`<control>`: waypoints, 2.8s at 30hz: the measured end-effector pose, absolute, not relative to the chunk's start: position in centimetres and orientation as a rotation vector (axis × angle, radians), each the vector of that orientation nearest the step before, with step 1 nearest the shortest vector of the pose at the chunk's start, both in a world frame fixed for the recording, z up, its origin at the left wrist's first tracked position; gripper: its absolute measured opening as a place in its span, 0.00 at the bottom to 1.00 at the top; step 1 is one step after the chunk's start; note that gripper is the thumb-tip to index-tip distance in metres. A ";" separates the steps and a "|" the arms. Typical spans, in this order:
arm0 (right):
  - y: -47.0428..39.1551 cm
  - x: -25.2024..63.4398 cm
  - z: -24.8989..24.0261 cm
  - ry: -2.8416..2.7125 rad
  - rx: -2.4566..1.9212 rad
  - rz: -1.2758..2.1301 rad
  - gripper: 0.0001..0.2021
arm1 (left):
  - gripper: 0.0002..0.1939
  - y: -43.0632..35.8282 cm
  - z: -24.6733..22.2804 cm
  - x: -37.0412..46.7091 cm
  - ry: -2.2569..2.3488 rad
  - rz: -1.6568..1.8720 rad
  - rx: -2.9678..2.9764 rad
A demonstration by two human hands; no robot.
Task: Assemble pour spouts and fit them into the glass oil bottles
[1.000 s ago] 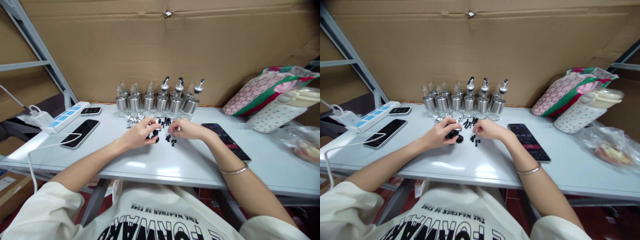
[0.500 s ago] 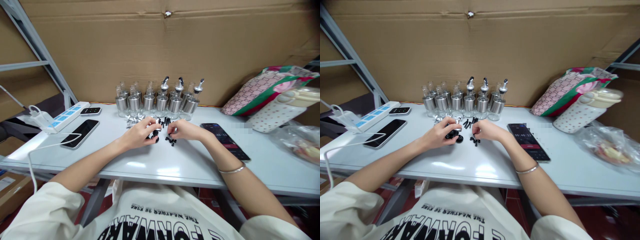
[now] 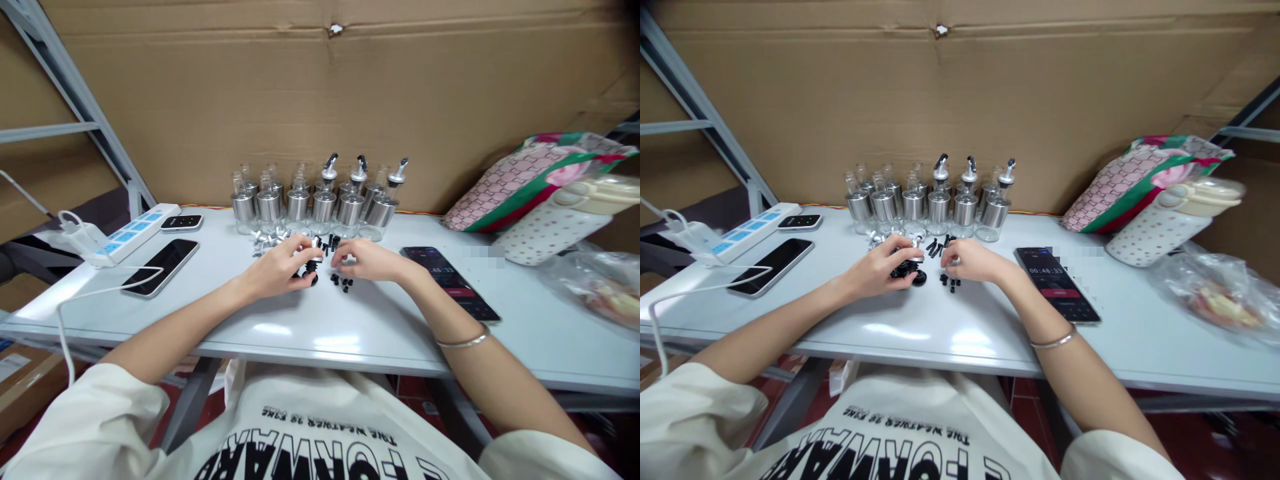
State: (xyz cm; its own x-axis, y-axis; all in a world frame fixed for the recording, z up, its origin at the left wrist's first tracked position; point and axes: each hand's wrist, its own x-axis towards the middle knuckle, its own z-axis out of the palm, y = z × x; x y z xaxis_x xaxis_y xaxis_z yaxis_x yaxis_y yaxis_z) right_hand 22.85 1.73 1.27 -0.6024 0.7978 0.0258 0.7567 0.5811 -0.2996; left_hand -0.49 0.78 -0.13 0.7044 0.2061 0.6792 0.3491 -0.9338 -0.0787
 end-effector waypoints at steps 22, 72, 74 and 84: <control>1.7 22.6 1.4 -2.638 -1.367 0.596 0.09 | 0.12 0.7 -0.1 -0.5 -0.445 -1.050 -2.706; 2.5 23.6 0.5 -2.585 -1.352 0.660 0.08 | 0.11 0.6 -0.1 -0.5 -0.480 -1.023 -2.675; 2.5 23.6 0.4 -2.559 -1.378 0.697 0.09 | 0.11 0.6 -0.1 -0.5 -0.470 -1.024 -2.671; 2.3 24.3 1.9 -2.453 -1.389 0.492 0.08 | 0.11 0.6 -0.1 -0.5 -0.448 -1.034 -2.683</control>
State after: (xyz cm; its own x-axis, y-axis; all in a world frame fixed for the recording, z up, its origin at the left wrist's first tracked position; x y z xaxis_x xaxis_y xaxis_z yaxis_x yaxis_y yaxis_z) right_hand 24.29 2.33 1.88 -0.4989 0.8636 0.0731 0.7686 0.4799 -0.4230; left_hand -0.48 0.61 -0.10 0.7039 0.1983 0.6821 0.3617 -0.9265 -0.1039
